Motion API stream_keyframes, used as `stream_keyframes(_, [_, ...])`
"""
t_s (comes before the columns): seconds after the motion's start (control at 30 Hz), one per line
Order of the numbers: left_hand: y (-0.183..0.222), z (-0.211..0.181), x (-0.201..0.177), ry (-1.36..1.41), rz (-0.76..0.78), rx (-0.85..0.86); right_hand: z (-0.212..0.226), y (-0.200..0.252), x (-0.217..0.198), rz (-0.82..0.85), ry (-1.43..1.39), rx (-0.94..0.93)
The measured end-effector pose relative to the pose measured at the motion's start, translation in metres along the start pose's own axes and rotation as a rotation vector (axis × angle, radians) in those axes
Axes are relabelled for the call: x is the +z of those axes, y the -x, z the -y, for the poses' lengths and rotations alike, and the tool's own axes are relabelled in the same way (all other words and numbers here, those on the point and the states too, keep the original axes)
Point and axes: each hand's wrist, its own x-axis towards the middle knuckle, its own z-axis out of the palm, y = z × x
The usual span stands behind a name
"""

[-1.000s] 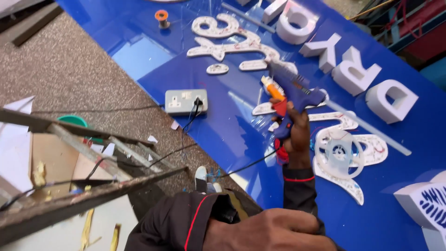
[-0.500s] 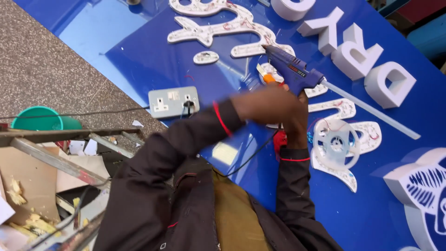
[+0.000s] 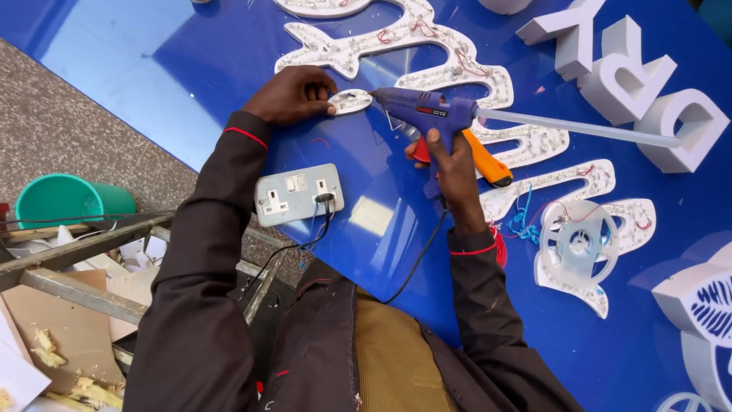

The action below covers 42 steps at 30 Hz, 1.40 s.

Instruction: The person solders wires to an LED strip inside a plastic letter casing and then applies hot glue to secure components on a blue workshop table.

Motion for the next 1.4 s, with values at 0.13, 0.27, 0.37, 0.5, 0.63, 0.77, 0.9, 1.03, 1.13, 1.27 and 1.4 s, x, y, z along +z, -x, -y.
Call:
stream_keyframes(0.13, [0.005, 0.021, 0.017, 0.101, -0.093, 0.1, 0.001, -0.003, 0.006, 0.031, 0.048, 0.036])
stream_keyframes(0.27, [0.007, 0.02, 0.022, -0.036, -0.17, 0.202, -0.004, -0.006, 0.006, 0.013, 0.072, 0.055])
stream_keyframes(0.37, [0.008, 0.022, 0.025, -0.075, -0.169, 0.266, -0.011, -0.006, 0.005, 0.002, 0.055, 0.052])
stream_keyframes(0.5, [0.008, 0.027, 0.028, -0.141, -0.188, 0.386, -0.013, -0.008, 0.01, -0.019, 0.029, 0.031])
stream_keyframes(0.63, [0.008, 0.033, 0.034, -0.174, -0.211, 0.382, -0.01, -0.004, 0.014, -0.011, 0.069, 0.049])
stream_keyframes(0.77, [0.009, 0.035, 0.034, -0.185, -0.219, 0.392, -0.012, -0.006, 0.018, -0.039, 0.077, 0.028])
stream_keyframes(0.9, [0.009, 0.033, 0.034, -0.167, -0.219, 0.375, -0.01, -0.006, 0.017, -0.041, 0.091, 0.032])
stream_keyframes(1.03, [0.007, 0.034, 0.032, -0.144, -0.212, 0.375, -0.012, -0.003, 0.018, -0.037, 0.088, 0.058])
stream_keyframes(1.13, [0.008, 0.033, 0.031, -0.137, -0.21, 0.362, -0.013, -0.001, 0.021, -0.05, 0.121, 0.044])
stream_keyframes(1.27, [0.007, 0.036, 0.03, -0.138, -0.213, 0.374, -0.009, 0.001, 0.024, -0.065, 0.143, 0.023])
stream_keyframes(1.4, [0.008, 0.034, 0.031, -0.176, -0.214, 0.392, -0.011, -0.002, 0.026, -0.062, 0.154, -0.006])
